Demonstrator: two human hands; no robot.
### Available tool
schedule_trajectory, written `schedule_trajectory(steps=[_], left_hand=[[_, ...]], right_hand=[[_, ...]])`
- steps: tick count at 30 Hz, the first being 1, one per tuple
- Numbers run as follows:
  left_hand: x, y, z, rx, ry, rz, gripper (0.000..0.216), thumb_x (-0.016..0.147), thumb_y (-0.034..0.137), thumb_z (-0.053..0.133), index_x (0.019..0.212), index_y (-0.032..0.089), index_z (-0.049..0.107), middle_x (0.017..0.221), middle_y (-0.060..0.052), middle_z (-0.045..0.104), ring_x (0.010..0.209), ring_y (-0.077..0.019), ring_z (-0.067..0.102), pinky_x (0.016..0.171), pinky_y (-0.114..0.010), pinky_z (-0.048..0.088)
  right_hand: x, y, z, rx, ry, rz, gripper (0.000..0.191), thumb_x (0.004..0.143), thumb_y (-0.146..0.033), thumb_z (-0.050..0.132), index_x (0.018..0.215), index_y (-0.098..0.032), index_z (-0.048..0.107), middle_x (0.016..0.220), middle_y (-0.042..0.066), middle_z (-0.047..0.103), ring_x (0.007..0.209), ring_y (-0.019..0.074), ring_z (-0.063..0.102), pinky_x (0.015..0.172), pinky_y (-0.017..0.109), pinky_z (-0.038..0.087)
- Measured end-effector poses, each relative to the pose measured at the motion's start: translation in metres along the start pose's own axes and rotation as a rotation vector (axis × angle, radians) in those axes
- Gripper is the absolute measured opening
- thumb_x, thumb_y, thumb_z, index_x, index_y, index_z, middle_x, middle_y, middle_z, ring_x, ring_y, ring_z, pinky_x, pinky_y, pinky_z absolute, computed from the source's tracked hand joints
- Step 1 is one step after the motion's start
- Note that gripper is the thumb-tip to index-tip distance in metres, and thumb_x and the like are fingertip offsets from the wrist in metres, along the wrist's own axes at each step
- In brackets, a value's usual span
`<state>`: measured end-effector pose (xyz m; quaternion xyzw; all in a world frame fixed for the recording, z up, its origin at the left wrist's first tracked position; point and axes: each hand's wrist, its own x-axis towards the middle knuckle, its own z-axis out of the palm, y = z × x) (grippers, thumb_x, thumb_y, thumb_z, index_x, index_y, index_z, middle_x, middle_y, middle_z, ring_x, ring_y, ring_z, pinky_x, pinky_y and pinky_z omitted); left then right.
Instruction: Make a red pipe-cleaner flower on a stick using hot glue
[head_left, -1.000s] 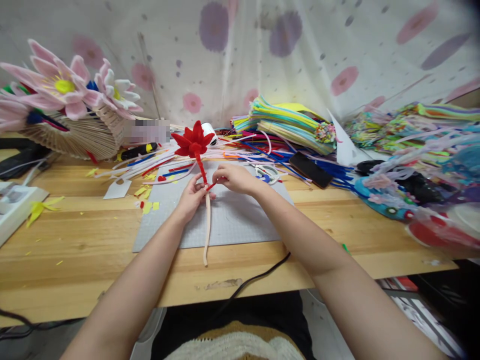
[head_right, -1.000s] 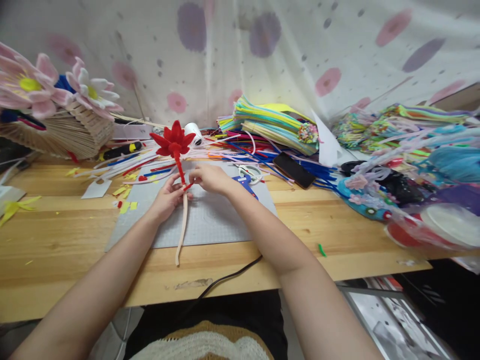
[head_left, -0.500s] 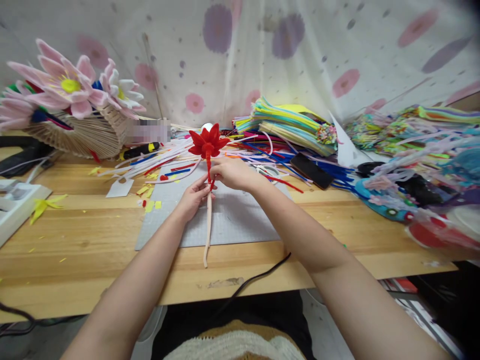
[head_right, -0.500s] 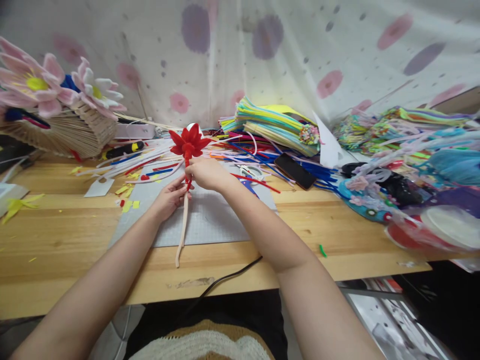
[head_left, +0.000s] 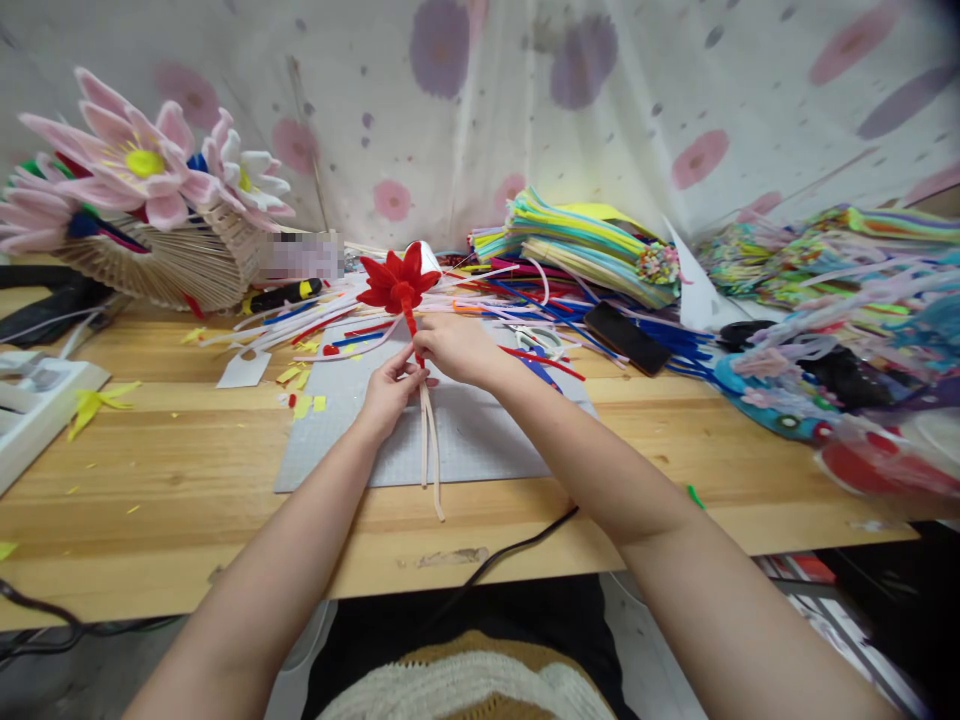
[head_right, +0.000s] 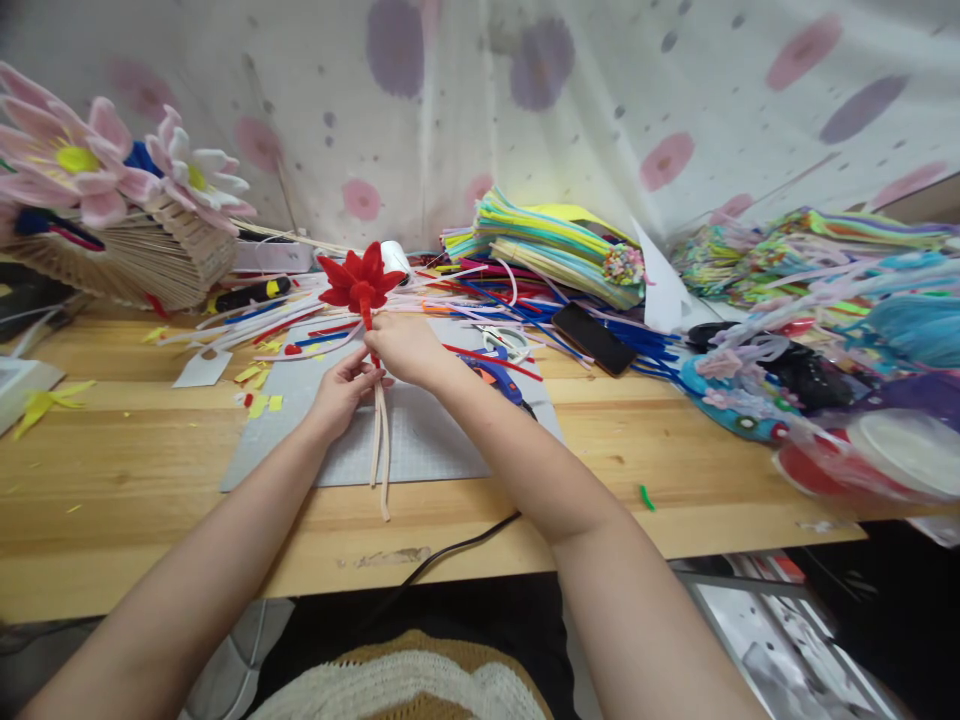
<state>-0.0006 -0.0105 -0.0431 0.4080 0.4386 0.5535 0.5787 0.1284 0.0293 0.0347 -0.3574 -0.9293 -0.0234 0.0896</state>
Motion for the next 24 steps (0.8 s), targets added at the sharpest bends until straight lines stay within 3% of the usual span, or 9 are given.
schedule_trajectory(steps=[6,15,24], left_hand=[[-0.001,0.001,0.0,0.016,0.033,0.049,0.06,0.063,0.018,0.067,0.121,0.02,0.052,0.061,0.006,0.048,0.061,-0.0128,0.063,0.057,-0.026,0.052],[0.001,0.005,-0.001,-0.04,0.143,0.118,0.063,0.064,0.016,0.065,0.124,0.022,0.049,0.059,0.006,0.049,0.059,-0.0136,0.064,0.062,-0.029,0.052],[-0.001,0.005,0.001,-0.063,0.041,0.121,0.066,0.063,0.021,0.068,0.126,0.026,0.046,0.072,0.004,0.052,0.066,-0.013,0.064,0.062,-0.026,0.051]], right_hand=[[-0.002,-0.004,-0.003,0.011,-0.015,0.09,0.021,0.084,-0.022,0.044,0.09,-0.014,0.062,0.097,0.01,0.059,0.087,0.0182,0.053,0.067,0.026,0.032],[-0.02,-0.018,-0.007,0.065,-0.079,0.252,0.026,0.085,-0.029,0.04,0.096,-0.016,0.06,0.086,0.008,0.066,0.078,0.0187,0.059,0.065,0.026,0.035],[-0.029,-0.008,0.002,0.2,-0.02,0.362,0.026,0.087,-0.026,0.036,0.098,-0.018,0.058,0.094,0.009,0.066,0.082,0.0183,0.058,0.067,0.026,0.035]])
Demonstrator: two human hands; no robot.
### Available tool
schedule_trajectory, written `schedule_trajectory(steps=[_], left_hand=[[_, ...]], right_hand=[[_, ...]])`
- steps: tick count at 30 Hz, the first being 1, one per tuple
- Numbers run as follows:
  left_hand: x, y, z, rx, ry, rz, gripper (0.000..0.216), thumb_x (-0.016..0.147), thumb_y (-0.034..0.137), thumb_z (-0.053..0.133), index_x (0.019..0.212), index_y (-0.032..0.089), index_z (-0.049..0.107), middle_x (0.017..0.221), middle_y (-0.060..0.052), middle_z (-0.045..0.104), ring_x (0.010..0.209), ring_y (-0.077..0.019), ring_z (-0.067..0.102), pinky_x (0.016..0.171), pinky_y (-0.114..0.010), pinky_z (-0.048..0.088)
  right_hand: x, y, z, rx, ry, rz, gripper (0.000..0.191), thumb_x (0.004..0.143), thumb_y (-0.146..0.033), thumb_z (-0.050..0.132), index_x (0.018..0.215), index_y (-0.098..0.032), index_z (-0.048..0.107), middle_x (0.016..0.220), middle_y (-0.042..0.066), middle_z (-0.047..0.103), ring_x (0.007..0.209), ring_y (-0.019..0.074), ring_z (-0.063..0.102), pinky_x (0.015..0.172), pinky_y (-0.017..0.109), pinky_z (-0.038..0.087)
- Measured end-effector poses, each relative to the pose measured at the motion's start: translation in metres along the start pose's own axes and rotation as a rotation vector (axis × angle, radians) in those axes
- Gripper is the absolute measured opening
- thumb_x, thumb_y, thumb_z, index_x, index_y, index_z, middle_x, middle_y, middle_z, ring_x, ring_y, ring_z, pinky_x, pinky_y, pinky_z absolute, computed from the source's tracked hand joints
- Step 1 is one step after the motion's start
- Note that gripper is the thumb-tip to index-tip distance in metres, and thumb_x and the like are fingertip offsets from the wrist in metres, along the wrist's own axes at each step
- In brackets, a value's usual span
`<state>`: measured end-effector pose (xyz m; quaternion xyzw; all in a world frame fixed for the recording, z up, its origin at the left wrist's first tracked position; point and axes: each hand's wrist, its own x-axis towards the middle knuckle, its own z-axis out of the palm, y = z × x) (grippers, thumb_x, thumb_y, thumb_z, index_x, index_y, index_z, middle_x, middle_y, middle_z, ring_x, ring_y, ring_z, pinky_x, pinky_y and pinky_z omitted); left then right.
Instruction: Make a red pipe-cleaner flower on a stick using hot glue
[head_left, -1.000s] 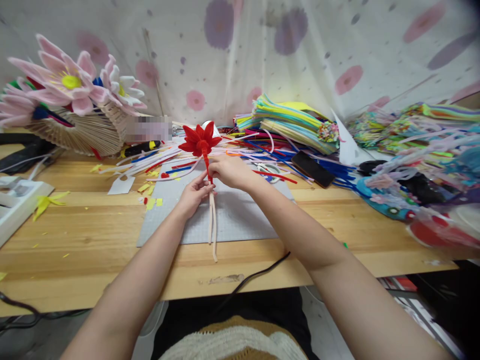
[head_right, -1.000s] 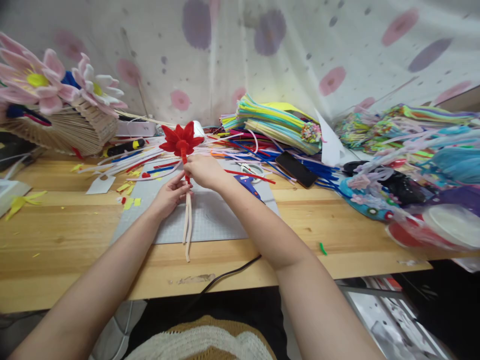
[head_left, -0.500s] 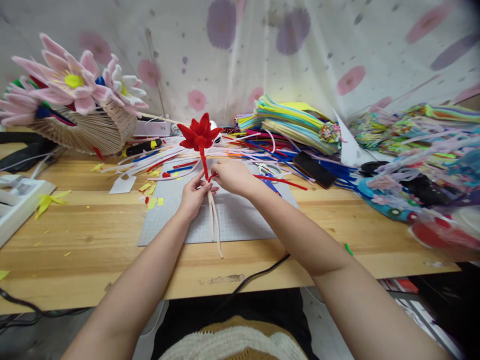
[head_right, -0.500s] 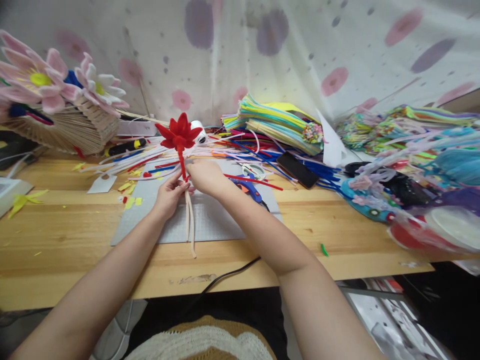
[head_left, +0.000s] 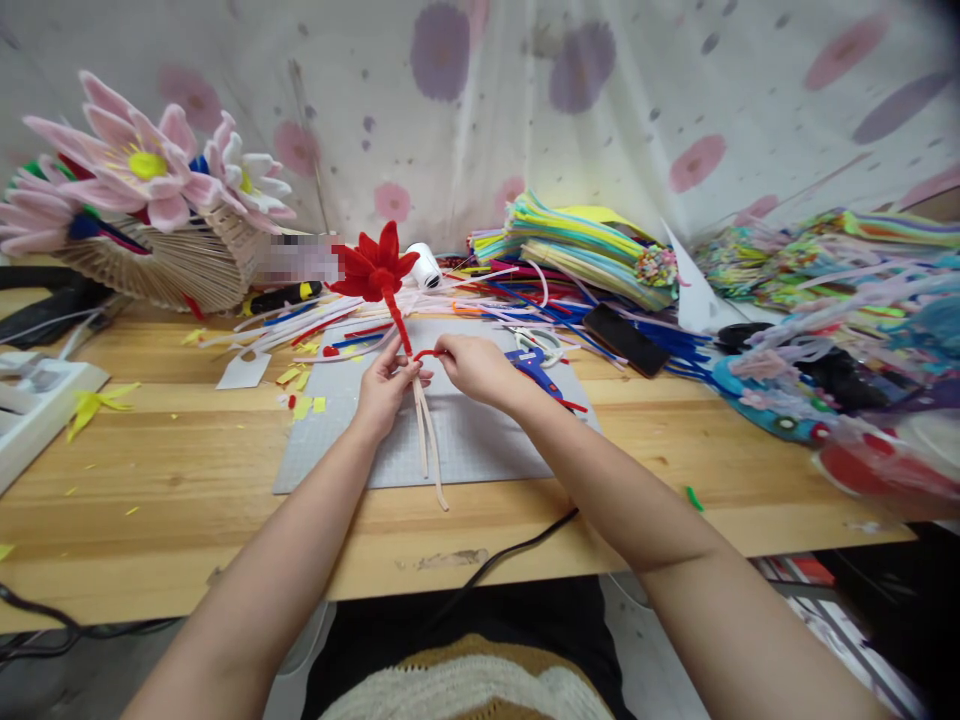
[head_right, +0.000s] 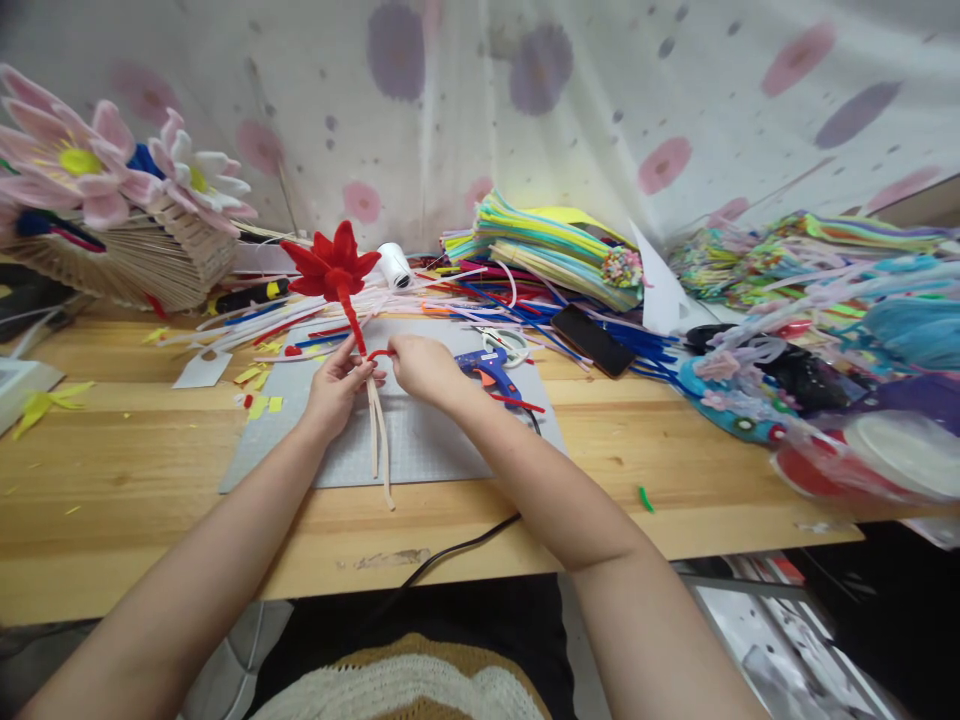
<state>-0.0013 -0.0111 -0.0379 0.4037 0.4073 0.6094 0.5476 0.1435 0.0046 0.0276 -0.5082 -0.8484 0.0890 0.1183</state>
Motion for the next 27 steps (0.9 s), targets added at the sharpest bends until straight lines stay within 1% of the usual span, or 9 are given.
schedule_trajectory(steps=[3,7,9,12,14,17,20,24,27], left_hand=[[0.003,-0.001,-0.003,-0.05,-0.013,-0.022,0.062,0.065,0.022,0.067,0.123,0.028,0.048,0.081,0.002,0.056,0.067,-0.0107,0.063,0.061,-0.024,0.051],[0.008,-0.003,-0.008,-0.106,0.037,-0.06,0.06,0.064,0.018,0.067,0.121,0.028,0.05,0.083,0.002,0.057,0.065,-0.0081,0.061,0.06,-0.022,0.051],[0.008,-0.003,-0.009,-0.113,0.053,-0.062,0.06,0.063,0.016,0.067,0.12,0.027,0.051,0.082,0.002,0.056,0.064,-0.0076,0.06,0.059,-0.022,0.051],[0.007,-0.002,-0.008,-0.099,0.037,-0.057,0.061,0.062,0.015,0.067,0.12,0.026,0.051,0.081,0.003,0.055,0.061,-0.0076,0.06,0.056,-0.022,0.05],[0.006,-0.002,-0.007,-0.086,0.02,-0.058,0.061,0.062,0.015,0.067,0.12,0.025,0.051,0.081,0.003,0.054,0.06,-0.0076,0.059,0.055,-0.022,0.05],[0.006,-0.003,-0.006,-0.073,0.005,-0.055,0.059,0.063,0.015,0.067,0.12,0.025,0.051,0.081,0.002,0.055,0.061,-0.0075,0.059,0.055,-0.021,0.049],[0.006,-0.003,-0.004,-0.07,0.002,-0.048,0.06,0.063,0.015,0.067,0.12,0.024,0.051,0.082,0.002,0.055,0.061,-0.0075,0.059,0.054,-0.02,0.048],[0.003,-0.001,-0.001,-0.08,-0.033,-0.079,0.067,0.065,0.016,0.067,0.126,0.028,0.044,0.082,0.002,0.055,0.064,-0.0084,0.06,0.055,-0.021,0.049],[0.0,-0.001,-0.001,-0.087,-0.087,-0.115,0.075,0.066,0.015,0.066,0.132,0.031,0.035,0.081,0.002,0.056,0.067,-0.0097,0.061,0.058,-0.023,0.051]], right_hand=[[-0.006,0.008,0.001,0.064,-0.007,0.051,0.028,0.088,-0.031,0.036,0.096,-0.018,0.059,0.09,0.008,0.066,0.079,0.0173,0.058,0.066,0.025,0.035],[-0.02,0.021,0.009,0.12,-0.151,0.146,0.027,0.087,-0.033,0.038,0.089,-0.018,0.061,0.083,0.007,0.066,0.071,0.015,0.058,0.061,0.024,0.035],[-0.028,0.028,0.013,0.113,-0.184,0.138,0.026,0.084,-0.036,0.045,0.089,-0.018,0.062,0.086,0.008,0.066,0.074,0.0157,0.058,0.062,0.024,0.035],[-0.043,0.042,0.008,0.116,-0.058,0.119,0.027,0.08,-0.039,0.051,0.09,-0.018,0.063,0.092,0.007,0.065,0.08,0.0157,0.057,0.065,0.023,0.036],[-0.055,0.055,-0.002,0.132,0.021,0.209,0.029,0.081,-0.043,0.047,0.083,-0.018,0.062,0.083,0.005,0.065,0.072,0.0142,0.055,0.061,0.024,0.035],[-0.072,0.081,-0.016,0.112,-0.006,0.387,0.04,0.078,-0.053,0.044,0.067,-0.018,0.059,0.063,0.002,0.06,0.058,0.0132,0.05,0.052,0.024,0.03],[-0.08,0.106,-0.016,0.041,-0.035,0.486,0.041,0.069,-0.058,0.052,0.069,-0.018,0.057,0.066,0.003,0.06,0.059,0.0142,0.05,0.05,0.025,0.029],[-0.071,0.126,0.003,0.063,-0.068,0.55,0.04,0.059,-0.052,0.062,0.078,-0.017,0.055,0.075,0.004,0.06,0.063,0.0154,0.051,0.052,0.025,0.031],[-0.061,0.127,0.013,0.253,-0.072,0.558,0.025,0.061,-0.036,0.059,0.076,-0.017,0.055,0.069,0.002,0.056,0.06,0.0138,0.049,0.052,0.024,0.033]])
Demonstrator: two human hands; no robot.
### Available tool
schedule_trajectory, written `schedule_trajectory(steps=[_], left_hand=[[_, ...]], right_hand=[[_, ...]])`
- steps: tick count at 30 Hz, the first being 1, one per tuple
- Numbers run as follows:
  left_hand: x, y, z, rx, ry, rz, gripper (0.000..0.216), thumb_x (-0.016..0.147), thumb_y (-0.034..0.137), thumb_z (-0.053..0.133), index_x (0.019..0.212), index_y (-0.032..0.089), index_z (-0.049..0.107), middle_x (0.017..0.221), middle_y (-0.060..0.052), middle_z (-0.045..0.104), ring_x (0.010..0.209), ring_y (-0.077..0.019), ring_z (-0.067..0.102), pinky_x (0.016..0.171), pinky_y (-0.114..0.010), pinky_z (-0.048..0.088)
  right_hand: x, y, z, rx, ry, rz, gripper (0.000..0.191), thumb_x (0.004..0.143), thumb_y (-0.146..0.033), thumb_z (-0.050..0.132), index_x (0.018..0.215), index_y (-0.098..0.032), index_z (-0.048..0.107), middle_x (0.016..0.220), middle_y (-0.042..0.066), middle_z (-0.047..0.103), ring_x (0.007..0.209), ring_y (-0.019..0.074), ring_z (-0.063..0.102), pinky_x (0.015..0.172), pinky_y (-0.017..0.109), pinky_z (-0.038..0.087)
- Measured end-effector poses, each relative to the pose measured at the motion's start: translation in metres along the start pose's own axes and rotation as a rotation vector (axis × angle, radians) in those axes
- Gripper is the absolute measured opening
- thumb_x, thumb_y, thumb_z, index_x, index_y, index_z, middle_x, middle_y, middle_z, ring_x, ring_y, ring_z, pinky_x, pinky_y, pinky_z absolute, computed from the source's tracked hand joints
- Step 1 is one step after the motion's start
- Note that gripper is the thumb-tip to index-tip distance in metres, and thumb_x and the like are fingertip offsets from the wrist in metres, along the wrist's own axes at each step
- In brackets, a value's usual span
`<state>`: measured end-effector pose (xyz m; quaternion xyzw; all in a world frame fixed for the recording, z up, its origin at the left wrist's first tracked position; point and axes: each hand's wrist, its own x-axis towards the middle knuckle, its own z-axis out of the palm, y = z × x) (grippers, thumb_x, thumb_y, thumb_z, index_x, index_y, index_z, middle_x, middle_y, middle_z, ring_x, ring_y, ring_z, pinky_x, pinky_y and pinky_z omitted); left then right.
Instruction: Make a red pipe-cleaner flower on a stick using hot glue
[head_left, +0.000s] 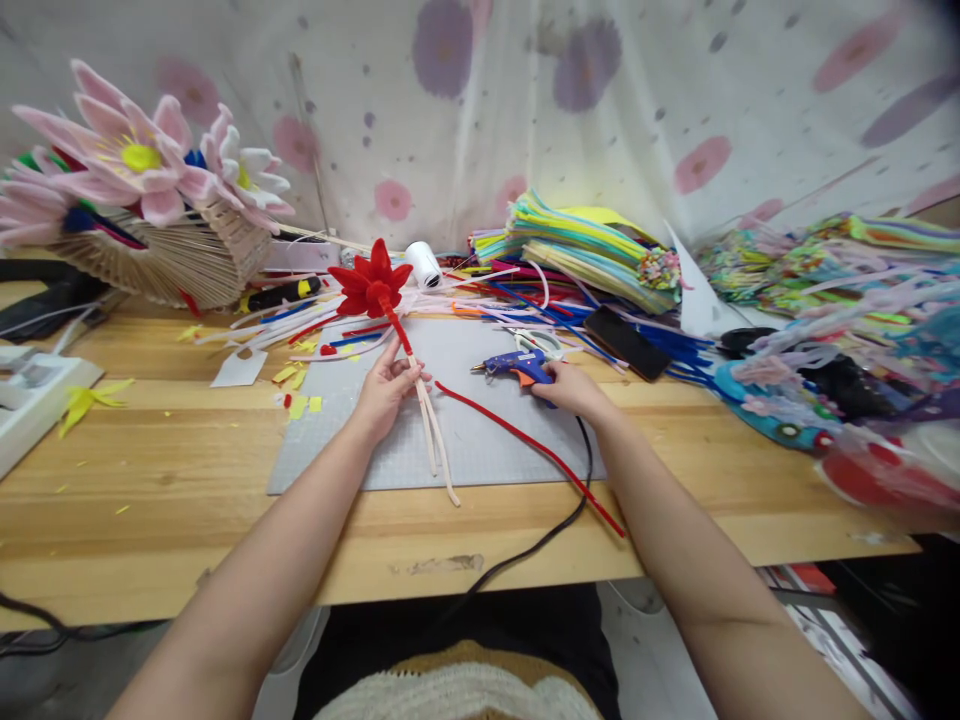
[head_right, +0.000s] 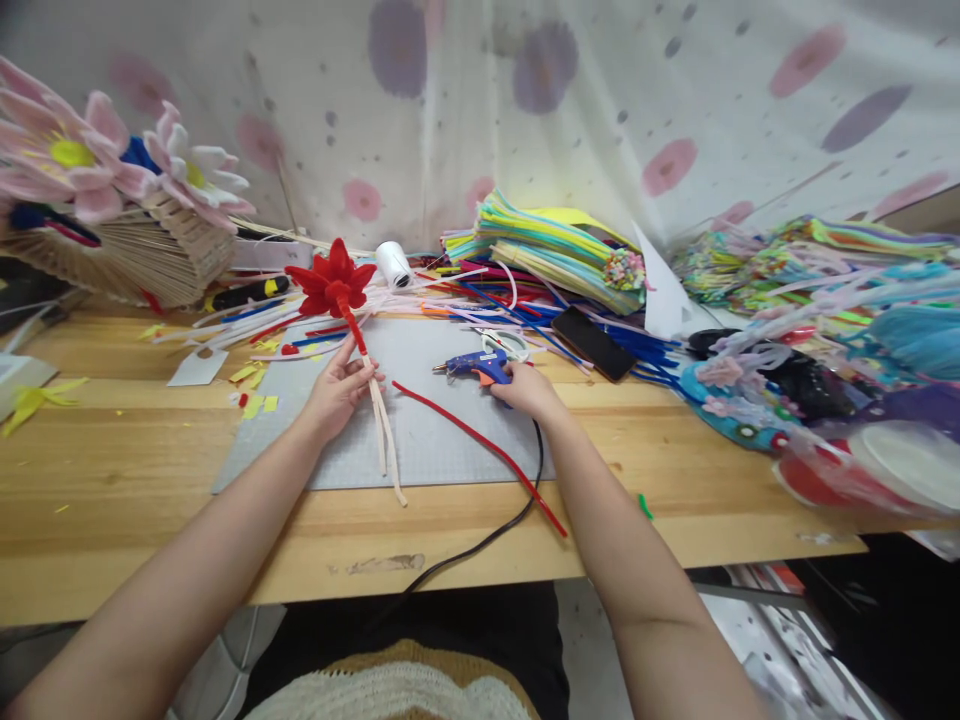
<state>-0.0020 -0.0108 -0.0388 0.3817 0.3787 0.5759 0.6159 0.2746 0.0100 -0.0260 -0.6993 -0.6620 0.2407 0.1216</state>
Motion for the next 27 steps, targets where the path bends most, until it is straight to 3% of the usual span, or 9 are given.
schedule_trajectory(steps=[3,7,12,14,18,27], left_hand=[[-0.001,-0.001,-0.001,0.013,-0.028,-0.018,0.08,0.066,0.014,0.066,0.135,0.032,0.03,0.08,0.002,0.056,0.069,-0.011,0.062,0.06,-0.025,0.052],[-0.001,-0.002,0.0,0.074,-0.053,-0.018,0.084,0.066,0.013,0.065,0.137,0.032,0.025,0.078,0.003,0.054,0.07,-0.0122,0.063,0.06,-0.025,0.052],[-0.003,-0.003,0.003,0.149,-0.093,-0.007,0.084,0.069,0.014,0.063,0.138,0.033,0.02,0.076,0.003,0.053,0.07,-0.0114,0.062,0.062,-0.026,0.053],[-0.003,-0.003,0.003,0.158,-0.098,-0.01,0.085,0.069,0.014,0.063,0.139,0.033,0.018,0.078,0.003,0.054,0.069,-0.0115,0.062,0.061,-0.026,0.053],[-0.001,-0.004,0.001,0.127,-0.083,-0.01,0.087,0.068,0.014,0.064,0.139,0.034,0.017,0.078,0.003,0.054,0.07,-0.0116,0.062,0.06,-0.026,0.053],[0.002,-0.007,0.0,0.141,-0.117,-0.009,0.087,0.069,0.016,0.064,0.139,0.033,0.016,0.078,0.003,0.054,0.071,-0.012,0.062,0.061,-0.026,0.053]], right_hand=[[0.0,-0.01,0.002,0.395,-0.008,-0.064,0.022,0.061,-0.027,0.054,0.081,-0.018,0.053,0.065,-0.001,0.051,0.054,0.0106,0.045,0.049,0.024,0.034],[-0.007,-0.033,-0.003,0.833,0.173,-0.248,0.034,0.059,-0.025,0.062,0.09,-0.021,0.049,0.075,-0.002,0.053,0.061,0.0092,0.046,0.054,0.023,0.038],[-0.006,-0.056,0.005,1.138,-0.171,-0.35,0.042,0.058,-0.027,0.068,0.095,-0.022,0.047,0.086,0.0,0.061,0.055,0.007,0.047,0.052,0.023,0.037],[-0.004,-0.058,0.015,1.199,-0.247,-0.333,0.041,0.058,-0.026,0.068,0.093,-0.022,0.048,0.083,0.0,0.062,0.052,0.0059,0.046,0.05,0.022,0.036],[-0.001,-0.054,0.032,1.236,-0.244,-0.277,0.036,0.059,-0.028,0.069,0.088,-0.021,0.049,0.074,-0.002,0.061,0.048,0.0051,0.043,0.047,0.021,0.034],[-0.005,-0.052,0.03,0.931,-0.202,-0.253,0.03,0.066,-0.042,0.064,0.074,-0.016,0.054,0.06,-0.002,0.053,0.046,0.0059,0.039,0.045,0.023,0.029]])
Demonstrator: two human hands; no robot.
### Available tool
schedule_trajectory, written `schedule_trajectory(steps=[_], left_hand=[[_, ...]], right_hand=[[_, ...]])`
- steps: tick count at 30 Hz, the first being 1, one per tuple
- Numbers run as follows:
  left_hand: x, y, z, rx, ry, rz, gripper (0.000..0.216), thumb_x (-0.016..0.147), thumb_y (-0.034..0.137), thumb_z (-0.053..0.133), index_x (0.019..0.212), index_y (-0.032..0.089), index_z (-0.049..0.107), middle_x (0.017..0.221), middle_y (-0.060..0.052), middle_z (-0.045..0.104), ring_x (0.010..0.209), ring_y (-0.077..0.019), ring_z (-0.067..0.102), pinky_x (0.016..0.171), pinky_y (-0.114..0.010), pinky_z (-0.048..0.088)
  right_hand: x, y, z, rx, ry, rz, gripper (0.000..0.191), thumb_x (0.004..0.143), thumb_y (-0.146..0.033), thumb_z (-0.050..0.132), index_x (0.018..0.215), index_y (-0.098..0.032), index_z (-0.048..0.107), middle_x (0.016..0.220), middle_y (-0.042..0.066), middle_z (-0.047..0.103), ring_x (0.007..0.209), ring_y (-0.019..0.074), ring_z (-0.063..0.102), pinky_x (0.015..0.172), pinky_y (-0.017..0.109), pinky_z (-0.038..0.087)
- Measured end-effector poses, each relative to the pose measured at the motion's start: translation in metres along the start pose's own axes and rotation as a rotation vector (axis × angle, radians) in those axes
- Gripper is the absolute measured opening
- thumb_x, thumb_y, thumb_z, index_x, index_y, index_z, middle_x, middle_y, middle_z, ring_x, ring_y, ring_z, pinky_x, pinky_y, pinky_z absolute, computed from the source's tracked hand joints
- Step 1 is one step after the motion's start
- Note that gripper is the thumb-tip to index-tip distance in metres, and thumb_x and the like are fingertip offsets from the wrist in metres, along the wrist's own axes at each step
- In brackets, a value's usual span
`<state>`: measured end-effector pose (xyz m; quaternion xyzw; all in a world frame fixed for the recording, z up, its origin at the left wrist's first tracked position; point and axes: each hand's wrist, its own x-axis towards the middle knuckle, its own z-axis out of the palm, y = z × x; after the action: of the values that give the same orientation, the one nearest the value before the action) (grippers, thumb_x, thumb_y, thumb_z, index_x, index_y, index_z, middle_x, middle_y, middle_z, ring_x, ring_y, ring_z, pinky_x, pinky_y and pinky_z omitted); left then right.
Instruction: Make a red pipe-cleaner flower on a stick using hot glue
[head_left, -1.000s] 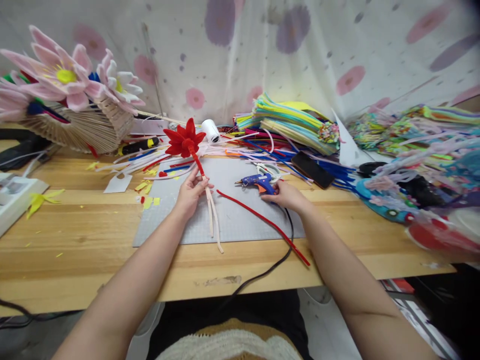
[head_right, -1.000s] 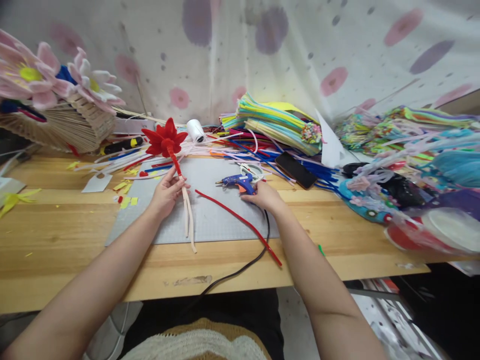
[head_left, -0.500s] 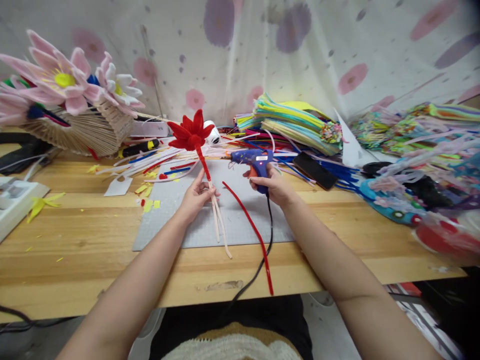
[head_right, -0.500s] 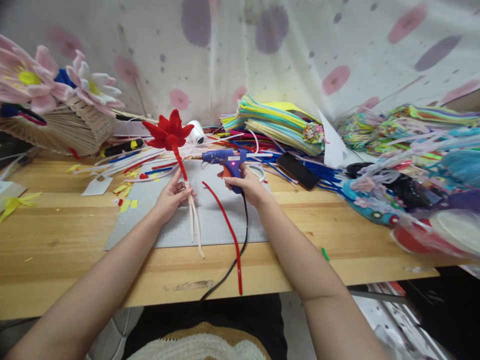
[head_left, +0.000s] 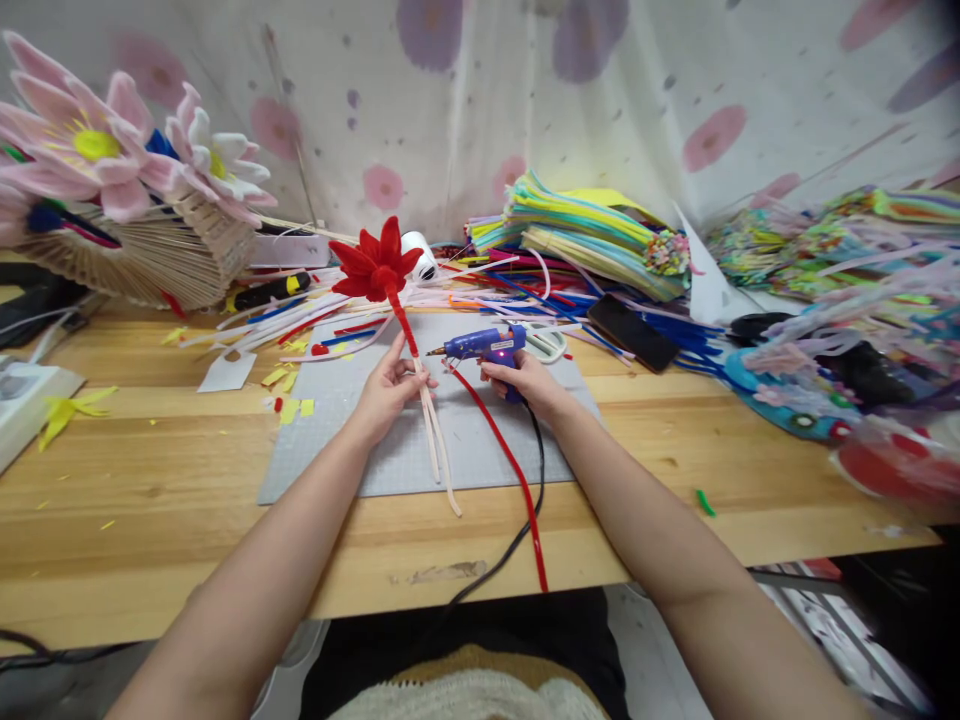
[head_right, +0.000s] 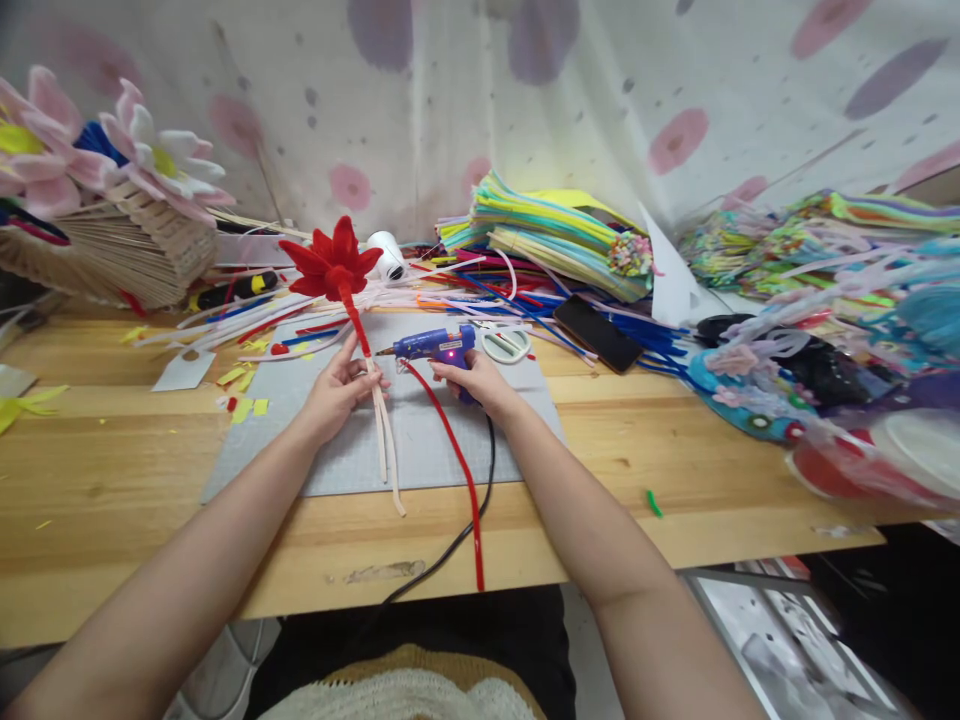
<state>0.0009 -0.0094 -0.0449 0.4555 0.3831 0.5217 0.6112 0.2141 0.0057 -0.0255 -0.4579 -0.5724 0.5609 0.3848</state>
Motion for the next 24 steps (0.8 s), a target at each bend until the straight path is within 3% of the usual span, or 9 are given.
schedule_trajectory(steps=[6,10,24], left_hand=[[-0.002,-0.001,0.001,0.034,-0.034,0.018,0.085,0.069,0.016,0.063,0.139,0.034,0.018,0.08,0.002,0.053,0.071,-0.0125,0.063,0.062,-0.028,0.053],[-0.002,-0.001,0.001,0.059,-0.044,0.028,0.083,0.07,0.016,0.062,0.138,0.033,0.02,0.079,0.002,0.053,0.071,-0.0124,0.063,0.063,-0.028,0.053],[-0.002,0.001,0.002,0.054,-0.036,0.015,0.084,0.069,0.016,0.063,0.139,0.033,0.019,0.08,0.002,0.053,0.071,-0.0124,0.062,0.063,-0.028,0.053]], right_hand=[[-0.003,-0.002,0.0,-0.233,0.014,-0.02,0.03,0.071,-0.047,0.059,0.069,-0.017,0.055,0.05,-0.003,0.048,0.047,0.0086,0.042,0.048,0.024,0.032],[-0.005,-0.004,0.001,-0.224,-0.025,-0.024,0.032,0.071,-0.048,0.058,0.072,-0.016,0.056,0.051,-0.003,0.05,0.047,0.0086,0.043,0.048,0.024,0.033],[-0.009,-0.011,0.007,-0.261,0.043,-0.022,0.03,0.071,-0.046,0.058,0.066,-0.018,0.049,0.05,-0.004,0.046,0.045,0.0073,0.039,0.046,0.023,0.031]])
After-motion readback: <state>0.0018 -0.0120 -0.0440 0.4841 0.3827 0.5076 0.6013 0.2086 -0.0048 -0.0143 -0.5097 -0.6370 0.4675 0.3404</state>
